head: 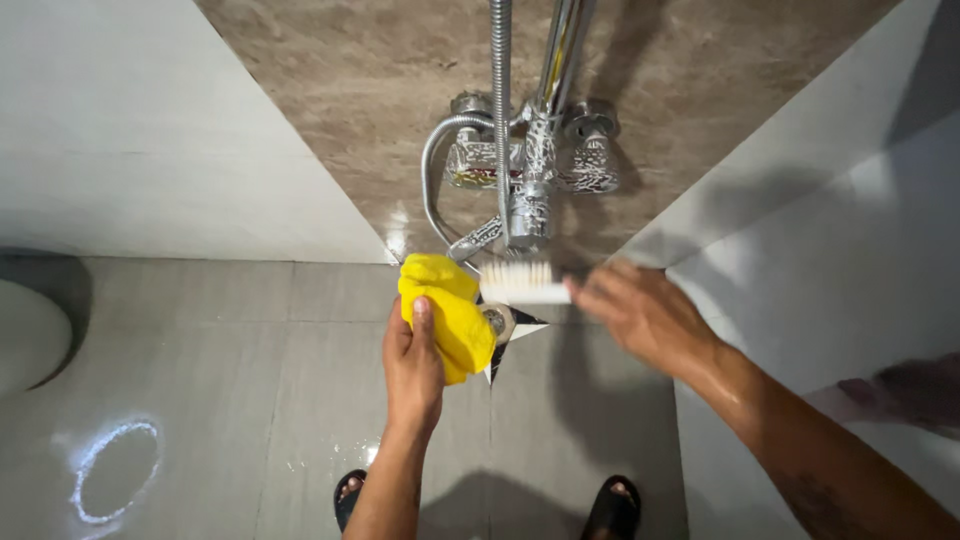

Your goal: The person scrubs the shower faucet and pipe with a toothbrush and wipes them with a yellow cloth. They then remove the shower head and clean its nozzles by hand.

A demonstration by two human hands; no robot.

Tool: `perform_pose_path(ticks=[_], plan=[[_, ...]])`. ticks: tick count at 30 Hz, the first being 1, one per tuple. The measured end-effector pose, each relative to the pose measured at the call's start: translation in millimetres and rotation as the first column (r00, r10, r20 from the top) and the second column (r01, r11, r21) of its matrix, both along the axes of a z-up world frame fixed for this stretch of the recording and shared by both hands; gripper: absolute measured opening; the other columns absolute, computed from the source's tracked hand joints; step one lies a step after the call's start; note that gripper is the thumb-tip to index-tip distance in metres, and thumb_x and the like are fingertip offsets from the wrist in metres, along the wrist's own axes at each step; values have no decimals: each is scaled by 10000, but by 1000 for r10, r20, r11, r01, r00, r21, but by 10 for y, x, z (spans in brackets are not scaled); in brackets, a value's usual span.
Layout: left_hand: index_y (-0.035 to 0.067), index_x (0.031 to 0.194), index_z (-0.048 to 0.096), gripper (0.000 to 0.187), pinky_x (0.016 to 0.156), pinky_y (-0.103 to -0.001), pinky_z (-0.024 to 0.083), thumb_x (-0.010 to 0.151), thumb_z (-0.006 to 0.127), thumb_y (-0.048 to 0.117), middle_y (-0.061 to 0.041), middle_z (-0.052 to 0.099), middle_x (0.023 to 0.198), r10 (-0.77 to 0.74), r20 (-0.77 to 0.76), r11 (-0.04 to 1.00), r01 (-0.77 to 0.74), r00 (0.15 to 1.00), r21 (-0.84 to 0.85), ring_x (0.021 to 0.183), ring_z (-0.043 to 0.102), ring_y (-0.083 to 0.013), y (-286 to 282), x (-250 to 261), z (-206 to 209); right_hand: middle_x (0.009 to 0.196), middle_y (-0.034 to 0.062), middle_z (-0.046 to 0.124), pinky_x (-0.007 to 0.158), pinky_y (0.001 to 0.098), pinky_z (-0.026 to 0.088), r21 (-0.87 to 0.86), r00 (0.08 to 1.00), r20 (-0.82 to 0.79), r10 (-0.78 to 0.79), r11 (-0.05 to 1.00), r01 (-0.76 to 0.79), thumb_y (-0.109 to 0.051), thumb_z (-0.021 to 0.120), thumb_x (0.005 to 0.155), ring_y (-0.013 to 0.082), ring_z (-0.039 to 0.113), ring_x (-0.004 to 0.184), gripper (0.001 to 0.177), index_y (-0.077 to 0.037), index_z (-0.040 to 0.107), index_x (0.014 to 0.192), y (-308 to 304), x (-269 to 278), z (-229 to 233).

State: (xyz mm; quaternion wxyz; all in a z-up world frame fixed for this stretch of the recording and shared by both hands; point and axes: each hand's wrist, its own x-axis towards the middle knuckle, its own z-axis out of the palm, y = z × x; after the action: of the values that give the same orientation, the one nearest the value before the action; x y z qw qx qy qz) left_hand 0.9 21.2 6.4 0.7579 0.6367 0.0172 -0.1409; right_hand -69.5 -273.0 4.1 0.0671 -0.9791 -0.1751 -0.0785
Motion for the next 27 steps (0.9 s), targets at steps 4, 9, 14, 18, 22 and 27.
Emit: perform_pose_path(ticks=[4, 9, 14, 18, 22, 27], plan=[[10, 1277, 602, 447, 866, -307, 536, 1072, 472, 385, -94, 695, 1099, -9, 31, 1000, 10, 999, -15, 976, 645, -153, -68, -3, 10, 1025, 76, 623, 787, 442, 544, -48, 996, 44, -80, 995, 82, 13, 635, 797, 295, 608, 953, 532, -168, 656, 1297, 22, 128, -102], [22, 1321, 585, 457, 920, -304, 531, 1053, 482, 378, -84, 706, 1159, 8, 17, 999, -8, 1000, 34, 1033, 660, -146, -103, -3, -37, 1001, 84, 600, 797, 439, 529, 102, 985, 81, -155, 984, 147, 1, 654, 864, 302, 595, 957, 497, -130, 651, 1343, 56, 78, -297], [6, 1352, 573, 483, 938, -303, 531, 1065, 477, 383, -92, 702, 1195, -1, 111, 1000, 1, 994, 4, 1065, 658, -152, -91, 52, 60, 1003, 122, 630, 702, 426, 540, 56, 985, 140, -105, 994, 98, 7, 664, 777, 319, 604, 890, 548, -99, 667, 1315, 69, 181, -241], [22, 1361, 556, 481, 888, -313, 556, 1055, 465, 382, -88, 704, 1164, -24, 29, 998, 26, 999, -52, 1021, 674, -161, -71, -87, 3, 1015, 69, 627, 785, 420, 544, 228, 971, 194, -136, 970, 90, -21, 670, 923, 293, 616, 935, 376, -97, 658, 1291, 60, -45, -245], [16, 1351, 576, 467, 894, -318, 546, 1054, 487, 366, -95, 711, 1152, -6, 37, 1000, 7, 999, -13, 1015, 670, -161, -44, -21, 129, 940, 84, 630, 723, 418, 538, 179, 980, 115, -162, 974, 140, 1, 668, 837, 295, 614, 849, 446, -99, 684, 1272, 170, 111, -80], [-4, 1332, 587, 463, 890, -320, 543, 1094, 460, 372, -100, 700, 1137, -33, 94, 999, 36, 995, -33, 1001, 660, -162, -1, -104, 59, 964, 117, 618, 740, 440, 522, 268, 947, 206, -246, 945, 187, -23, 683, 959, 328, 610, 869, 312, -66, 669, 1267, 83, 23, -23]])
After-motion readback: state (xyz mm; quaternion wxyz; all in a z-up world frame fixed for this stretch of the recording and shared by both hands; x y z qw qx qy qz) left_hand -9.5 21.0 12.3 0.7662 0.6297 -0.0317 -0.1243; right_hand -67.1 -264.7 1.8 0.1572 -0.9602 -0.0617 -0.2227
